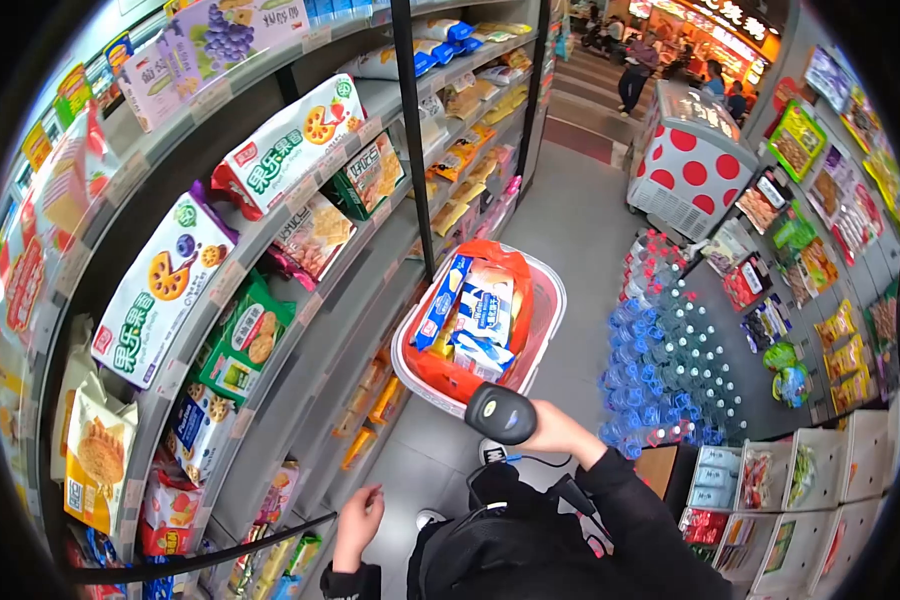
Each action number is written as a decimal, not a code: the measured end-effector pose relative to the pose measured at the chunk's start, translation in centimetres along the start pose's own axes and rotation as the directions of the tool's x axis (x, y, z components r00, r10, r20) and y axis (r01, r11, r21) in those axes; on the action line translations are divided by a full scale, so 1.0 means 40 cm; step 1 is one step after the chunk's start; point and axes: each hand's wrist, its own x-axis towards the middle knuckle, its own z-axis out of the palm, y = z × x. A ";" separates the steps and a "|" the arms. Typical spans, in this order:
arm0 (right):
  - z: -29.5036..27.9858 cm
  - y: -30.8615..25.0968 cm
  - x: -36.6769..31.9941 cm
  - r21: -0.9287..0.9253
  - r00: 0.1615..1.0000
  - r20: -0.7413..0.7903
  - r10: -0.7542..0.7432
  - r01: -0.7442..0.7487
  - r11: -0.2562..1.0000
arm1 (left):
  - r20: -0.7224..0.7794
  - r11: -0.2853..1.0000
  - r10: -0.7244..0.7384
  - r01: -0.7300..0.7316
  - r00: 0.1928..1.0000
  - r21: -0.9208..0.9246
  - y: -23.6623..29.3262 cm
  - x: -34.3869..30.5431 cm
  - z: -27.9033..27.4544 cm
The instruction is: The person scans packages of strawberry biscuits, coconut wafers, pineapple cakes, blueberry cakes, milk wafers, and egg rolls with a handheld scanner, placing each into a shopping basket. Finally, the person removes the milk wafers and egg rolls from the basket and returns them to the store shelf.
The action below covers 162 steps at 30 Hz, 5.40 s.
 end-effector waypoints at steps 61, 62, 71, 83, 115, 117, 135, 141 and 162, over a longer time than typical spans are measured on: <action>-0.256 0.249 0.273 0.339 0.991 0.136 0.005 -0.051 0.939 | 0.286 0.716 -0.231 0.362 0.930 -0.597 0.442 0.317 0.049; -0.251 0.246 0.272 0.329 0.991 0.134 0.000 -0.044 0.943 | 0.266 0.703 -0.248 0.362 0.931 -0.612 0.433 0.301 0.032; -0.265 0.225 0.295 0.626 0.967 0.235 0.102 -0.230 0.745 | 0.228 0.547 -0.109 0.250 0.968 -0.799 0.343 0.222 -0.020; -0.328 0.159 0.303 0.706 1.000 0.020 0.004 -0.017 0.708 | 0.155 0.352 -0.123 0.189 0.980 -0.917 0.322 0.281 0.025; -0.261 -0.032 0.215 0.539 0.731 0.490 -0.475 0.175 0.824 | 0.044 0.021 0.626 0.039 0.778 -0.999 0.358 0.534 0.040; -0.253 -0.055 0.227 0.566 0.692 0.516 -0.504 0.166 0.807 | 0.008 0.008 0.558 0.004 0.830 -1.000 0.358 0.526 0.030; -0.211 -0.122 0.265 0.568 0.578 0.671 -0.464 0.001 0.823 | -0.135 0.043 0.428 -0.169 0.894 -0.985 0.307 0.501 -0.015; -0.199 -0.118 0.270 0.597 0.580 0.647 -0.495 0.019 0.802 | -0.140 -0.001 0.382 -0.151 0.913 -0.988 0.292 0.503 -0.026; -0.111 -0.137 0.229 0.422 0.661 0.636 -0.398 0.133 0.897 | -0.229 0.014 0.130 -0.233 0.965 -0.972 0.185 0.381 -0.048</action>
